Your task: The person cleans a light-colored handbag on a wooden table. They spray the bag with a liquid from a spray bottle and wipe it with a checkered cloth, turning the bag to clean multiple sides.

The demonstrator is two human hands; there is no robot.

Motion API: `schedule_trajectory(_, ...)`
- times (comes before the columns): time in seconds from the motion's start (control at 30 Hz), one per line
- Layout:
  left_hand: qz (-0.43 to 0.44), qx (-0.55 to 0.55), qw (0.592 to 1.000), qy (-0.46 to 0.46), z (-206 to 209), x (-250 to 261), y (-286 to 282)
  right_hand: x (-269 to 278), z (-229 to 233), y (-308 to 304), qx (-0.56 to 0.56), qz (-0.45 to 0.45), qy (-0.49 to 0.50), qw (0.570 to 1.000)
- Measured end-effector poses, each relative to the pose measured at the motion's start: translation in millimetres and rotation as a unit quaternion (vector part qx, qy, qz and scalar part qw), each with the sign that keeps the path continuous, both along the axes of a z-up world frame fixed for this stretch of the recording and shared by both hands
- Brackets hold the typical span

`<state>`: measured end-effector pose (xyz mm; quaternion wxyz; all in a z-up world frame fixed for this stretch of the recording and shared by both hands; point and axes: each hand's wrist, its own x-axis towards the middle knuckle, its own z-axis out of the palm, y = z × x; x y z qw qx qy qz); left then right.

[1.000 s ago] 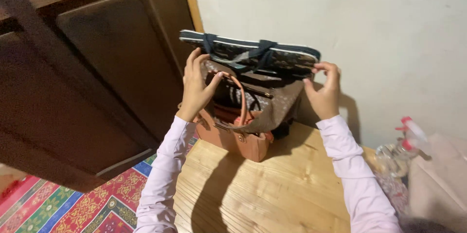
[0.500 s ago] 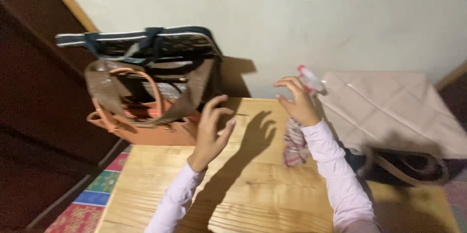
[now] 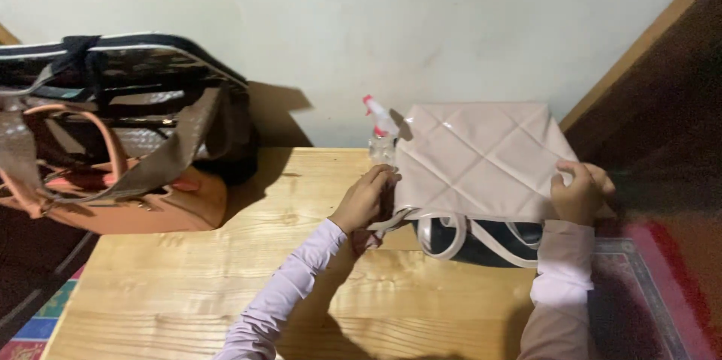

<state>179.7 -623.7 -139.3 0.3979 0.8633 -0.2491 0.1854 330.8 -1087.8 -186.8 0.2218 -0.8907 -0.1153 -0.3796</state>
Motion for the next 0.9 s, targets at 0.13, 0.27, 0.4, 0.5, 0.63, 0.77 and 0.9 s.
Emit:
schedule_trajectory(0.13, 0.038, 0.127, 0.991, -0.008, -12.0, 18.5, -17.2, -7.1, -4.6, -31.9, -0.004, -0.228, 0.102, 0.968)
schedule_trajectory(0.27, 0.031, 0.167, 0.985, 0.004, -13.5, 24.1, -29.1, 4.7, -24.7, -69.4, 0.012, -0.262, 0.223, 0.939)
schedule_trajectory(0.4, -0.012, 0.122, 0.992, 0.013, -14.1, 26.1, -29.2, 34.6, -75.9, -99.2, 0.156, -0.193, 0.304, 0.920)
schedule_trajectory(0.5, 0.001, 0.134, 0.991, -0.014, -14.1, 25.8, -28.5, 40.9, -96.5, -106.1, 0.096, -0.177, 0.179, 0.963)
schedule_trajectory(0.63, -0.006, 0.073, 0.996, -0.058, 7.2, 23.3, -36.5, 20.7, -48.6, -72.9, 0.194, -0.067, 0.017, 0.979)
schedule_trajectory(0.77, -0.057, -0.027, 0.994, -0.094, 52.6, 21.8, -48.7, 29.8, -41.2, -71.4, 0.219, -0.055, -0.073, 0.971)
schedule_trajectory(0.9, -0.068, -0.051, 0.990, -0.111, 65.7, 29.3, -52.4, 40.3, -44.3, -88.9, 0.383, 0.006, -0.040, 0.923)
